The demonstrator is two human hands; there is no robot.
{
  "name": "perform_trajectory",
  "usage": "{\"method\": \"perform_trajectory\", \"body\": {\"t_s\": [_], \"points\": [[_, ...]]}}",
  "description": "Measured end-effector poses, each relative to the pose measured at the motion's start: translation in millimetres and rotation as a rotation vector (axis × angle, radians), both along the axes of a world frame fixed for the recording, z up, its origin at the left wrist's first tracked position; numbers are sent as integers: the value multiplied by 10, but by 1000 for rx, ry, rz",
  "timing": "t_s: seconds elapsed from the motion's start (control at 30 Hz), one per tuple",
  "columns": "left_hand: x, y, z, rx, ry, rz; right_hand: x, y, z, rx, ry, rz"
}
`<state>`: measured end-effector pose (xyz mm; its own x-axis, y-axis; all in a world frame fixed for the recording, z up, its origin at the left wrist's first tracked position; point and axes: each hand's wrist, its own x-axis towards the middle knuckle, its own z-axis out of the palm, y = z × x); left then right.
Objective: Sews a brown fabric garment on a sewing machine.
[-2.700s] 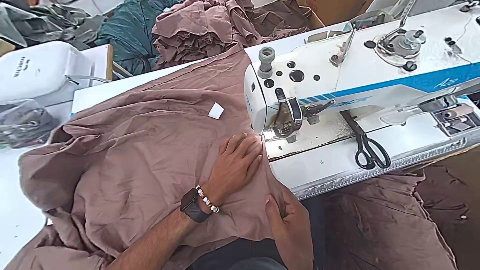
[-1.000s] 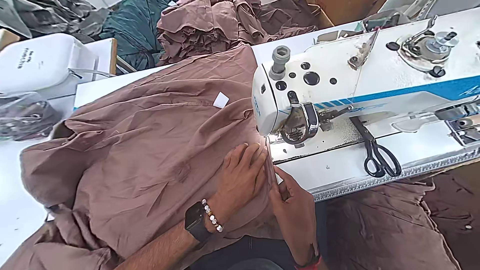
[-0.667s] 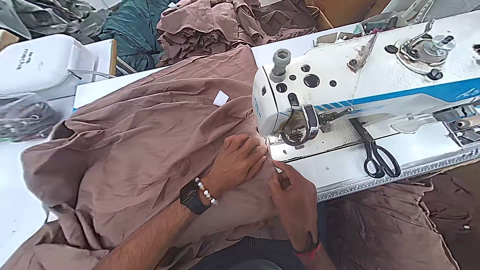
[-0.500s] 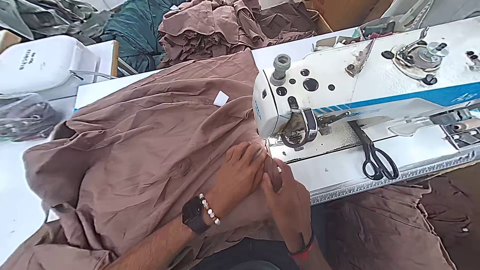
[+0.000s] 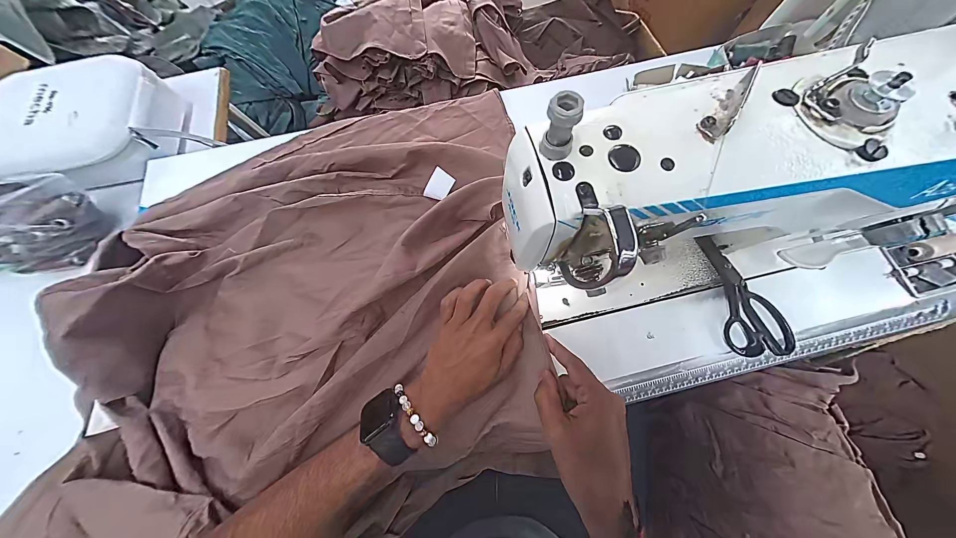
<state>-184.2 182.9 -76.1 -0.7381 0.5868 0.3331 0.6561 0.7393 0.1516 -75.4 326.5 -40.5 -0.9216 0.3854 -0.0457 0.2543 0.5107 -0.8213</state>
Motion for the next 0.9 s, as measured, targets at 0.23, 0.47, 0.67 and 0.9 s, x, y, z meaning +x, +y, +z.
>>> {"method": "perform_trajectory", "body": {"t_s": [0.23, 0.47, 0.67, 0.9], "points": [[-237, -86, 17, 21, 10, -125, 70, -13, 132, 74, 11, 24], [-621, -180, 64, 57, 107, -381, -242, 81, 447, 467, 56, 144], [-107, -39, 170, 108, -203, -95, -821, 191, 210, 657, -157, 191], [-64, -207, 35, 27, -169, -185, -1, 681, 28, 352, -1, 332]]}}
